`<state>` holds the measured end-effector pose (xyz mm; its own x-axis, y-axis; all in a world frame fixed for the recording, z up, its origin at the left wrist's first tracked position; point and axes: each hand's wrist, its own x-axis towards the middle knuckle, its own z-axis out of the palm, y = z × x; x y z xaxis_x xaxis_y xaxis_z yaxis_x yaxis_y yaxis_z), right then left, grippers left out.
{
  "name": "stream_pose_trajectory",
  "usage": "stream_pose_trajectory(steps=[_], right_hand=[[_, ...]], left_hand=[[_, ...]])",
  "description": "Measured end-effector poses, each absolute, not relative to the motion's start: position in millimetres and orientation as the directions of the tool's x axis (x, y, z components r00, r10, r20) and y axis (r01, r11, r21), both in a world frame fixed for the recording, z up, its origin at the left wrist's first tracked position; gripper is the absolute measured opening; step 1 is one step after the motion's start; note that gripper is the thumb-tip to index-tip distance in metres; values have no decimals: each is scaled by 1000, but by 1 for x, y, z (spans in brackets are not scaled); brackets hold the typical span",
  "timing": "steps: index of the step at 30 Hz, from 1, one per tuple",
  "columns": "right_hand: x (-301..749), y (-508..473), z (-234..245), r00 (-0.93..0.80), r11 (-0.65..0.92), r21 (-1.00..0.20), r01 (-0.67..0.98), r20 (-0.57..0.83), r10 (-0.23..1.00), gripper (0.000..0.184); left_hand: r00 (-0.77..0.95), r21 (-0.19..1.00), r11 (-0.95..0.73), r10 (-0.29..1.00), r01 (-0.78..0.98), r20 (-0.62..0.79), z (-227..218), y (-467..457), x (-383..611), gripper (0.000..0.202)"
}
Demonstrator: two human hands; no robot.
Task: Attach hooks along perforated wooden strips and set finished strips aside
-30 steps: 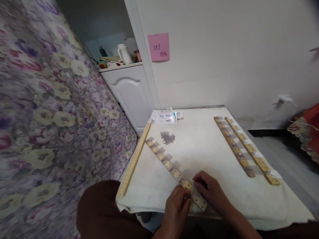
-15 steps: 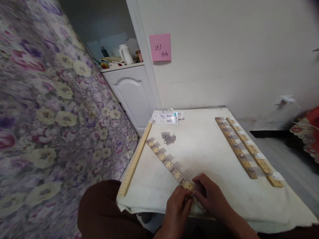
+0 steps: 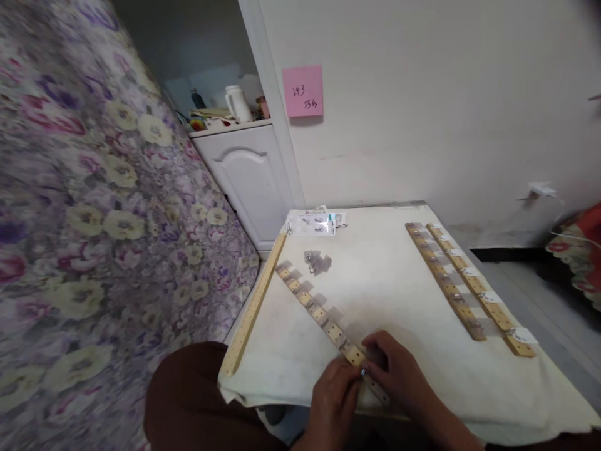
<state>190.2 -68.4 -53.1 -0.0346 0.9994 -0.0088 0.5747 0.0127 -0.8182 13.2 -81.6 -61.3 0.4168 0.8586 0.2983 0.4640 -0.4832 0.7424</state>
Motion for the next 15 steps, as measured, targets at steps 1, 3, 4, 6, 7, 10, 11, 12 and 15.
stream_pose_trajectory(steps=[1,3,4,6,7,10,11,12,15], right_hand=[[190,-68,-53,-31,1,-820,573,-20,999,24],[190,-67,-53,-25,-23,-824,567,-45,999,26],[190,-66,-53,-24,-35,-826,563,-59,998,27],[190,-65,-55,-19,-59,-829,556,-84,996,28],[190,-64,-56,-18,-68,-831,552,-94,995,28],[191,-63,-58,-26,-79,-835,544,-111,994,31],[191,-63,-58,-33,-77,-838,540,-113,993,32],[191,-62,-59,-41,-75,-842,534,-115,993,32],[191,-62,-57,-43,-76,-851,520,-114,993,33]], left_hand=[[427,731,-509,845,455,322,-62,-82,12,18],[440,701,-556,819,448,369,-65,-81,11,18],[444,683,-574,808,451,386,-65,-81,10,18],[453,663,-590,799,461,396,-65,-79,9,19],[457,663,-588,800,463,390,-65,-79,9,20],[466,706,-550,816,446,341,-59,-78,9,22],[460,729,-521,831,445,313,-57,-77,9,22],[450,751,-487,848,447,282,-55,-77,9,22],[415,800,-390,888,456,197,-53,-76,9,21]])
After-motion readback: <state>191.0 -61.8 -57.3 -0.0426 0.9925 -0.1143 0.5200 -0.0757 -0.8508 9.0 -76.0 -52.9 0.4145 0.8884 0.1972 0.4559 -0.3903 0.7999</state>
